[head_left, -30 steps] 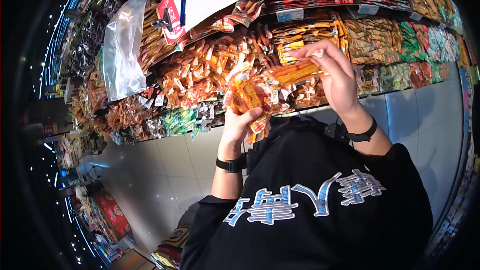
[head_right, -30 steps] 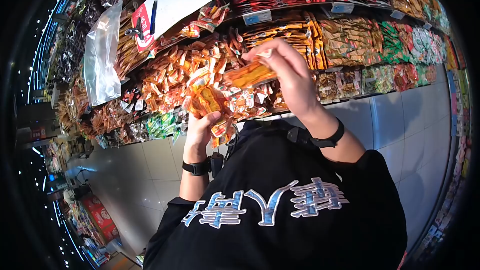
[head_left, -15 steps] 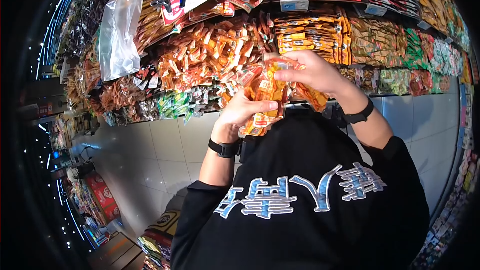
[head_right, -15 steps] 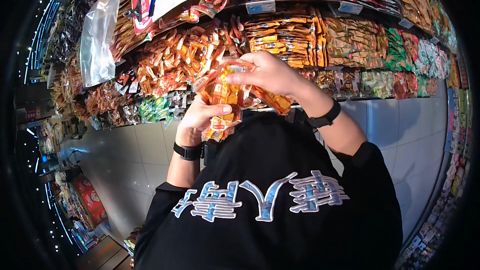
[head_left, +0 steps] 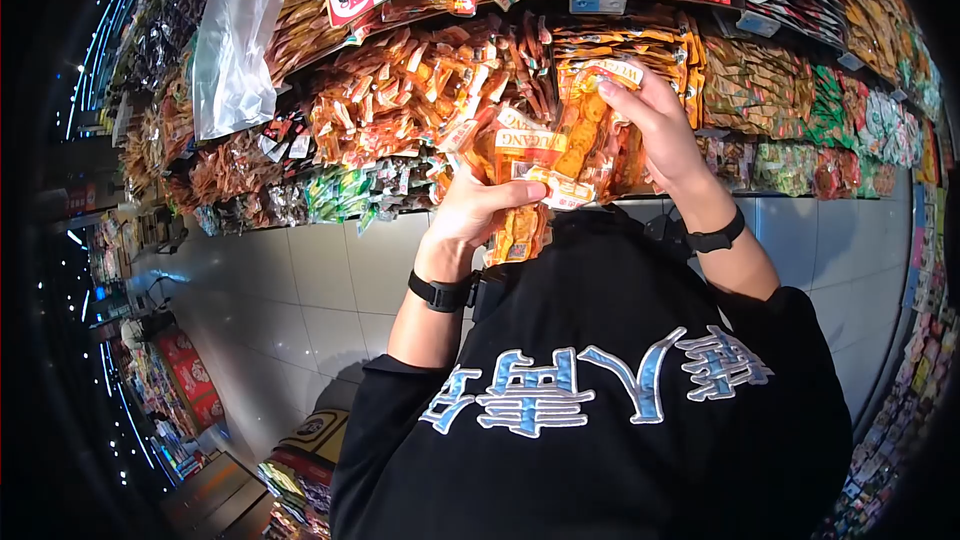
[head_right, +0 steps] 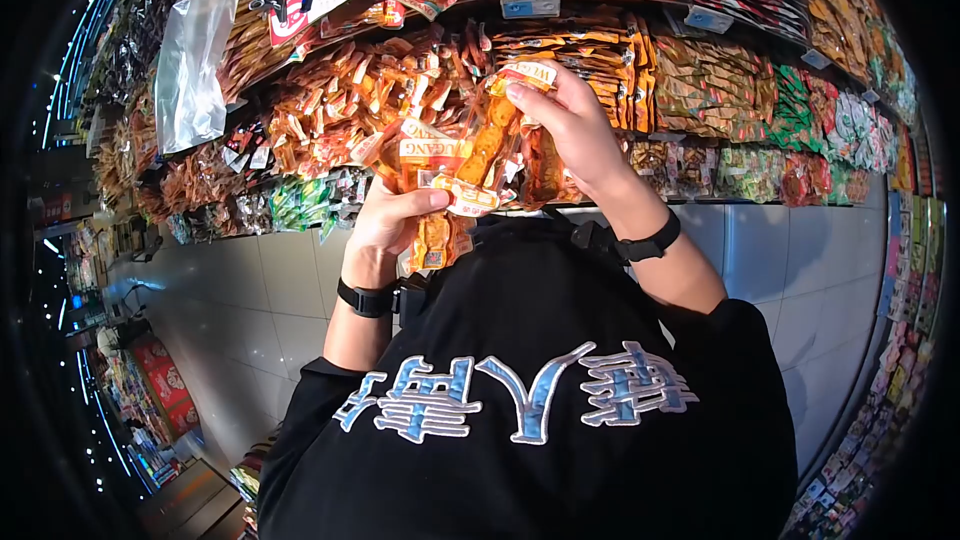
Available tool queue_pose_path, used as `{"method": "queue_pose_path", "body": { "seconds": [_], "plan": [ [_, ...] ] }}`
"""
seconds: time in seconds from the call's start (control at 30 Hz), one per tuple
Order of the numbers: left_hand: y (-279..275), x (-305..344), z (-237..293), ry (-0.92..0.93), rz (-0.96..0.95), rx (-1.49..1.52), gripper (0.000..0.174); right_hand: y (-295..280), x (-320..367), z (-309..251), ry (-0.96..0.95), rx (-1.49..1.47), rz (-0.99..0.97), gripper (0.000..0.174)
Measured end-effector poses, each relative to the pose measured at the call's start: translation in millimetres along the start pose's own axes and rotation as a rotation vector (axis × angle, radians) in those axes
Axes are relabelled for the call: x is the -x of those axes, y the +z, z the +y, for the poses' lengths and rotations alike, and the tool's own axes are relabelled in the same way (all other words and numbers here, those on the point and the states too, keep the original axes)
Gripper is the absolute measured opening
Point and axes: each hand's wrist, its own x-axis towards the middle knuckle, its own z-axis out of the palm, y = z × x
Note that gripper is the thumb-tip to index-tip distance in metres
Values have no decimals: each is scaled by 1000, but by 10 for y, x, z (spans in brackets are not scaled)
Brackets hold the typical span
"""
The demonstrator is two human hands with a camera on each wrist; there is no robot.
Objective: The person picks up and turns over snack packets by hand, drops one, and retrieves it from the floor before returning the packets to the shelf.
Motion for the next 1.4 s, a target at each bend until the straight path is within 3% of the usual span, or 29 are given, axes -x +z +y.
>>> {"method": "queue_pose_path", "body": {
  "seconds": [0.13, 0.43, 0.63, 0.7, 0.73, 0.83, 0.87, 0.97, 1.03, 1.1, 1.13, 1.17, 1.27, 1.4],
  "plan": [
    [37, 34, 35, 8, 16, -27, 47, 14, 28, 40, 42, -21, 18, 27],
    [44, 103, 26, 116, 91, -17, 45, 96, 39, 149, 177, -89, 35, 27],
    [-216, 213, 86, -16, 90, 16, 47, 273, 7, 196, 265, -53, 17, 29],
    [-394, 244, 55, -12, 143, 1, 56, 309, -29, 272, 262, 49, -14, 30],
    [-489, 255, 46, -8, 168, -6, 60, 241, -47, 308, 368, 44, -104, 35],
    [-720, 366, 67, 110, 276, -156, 76, 404, -75, 345, 426, -82, -134, 40],
    [-811, 443, 113, 48, 244, -179, 91, 492, -114, 381, 463, -132, -114, 39],
    [-1158, 535, 66, 69, 109, -60, 92, 699, -266, 632, 542, -112, -222, 27],
    [-1341, 623, 236, 14, 104, -245, 91, 996, -360, 697, 612, -132, -262, 21],
    [-1581, 748, 300, 78, 243, -273, 89, 1183, -502, 912, 628, -104, -285, 22],
    [-1698, 806, 414, 17, 360, -295, 91, 1285, -560, 1052, 614, -133, -202, 21],
    [-1873, 890, 526, -29, 325, -197, 80, 1417, -631, 1177, 599, -160, -121, 21],
    [-2370, 1117, 734, 150, 407, -74, 47, 1945, -907, 1409, 604, -307, 49, 18],
    [-3015, 1534, 1017, 160, 536, -40, 41, 2575, -1441, 2003, 526, -349, 121, 18]
  ]
}}
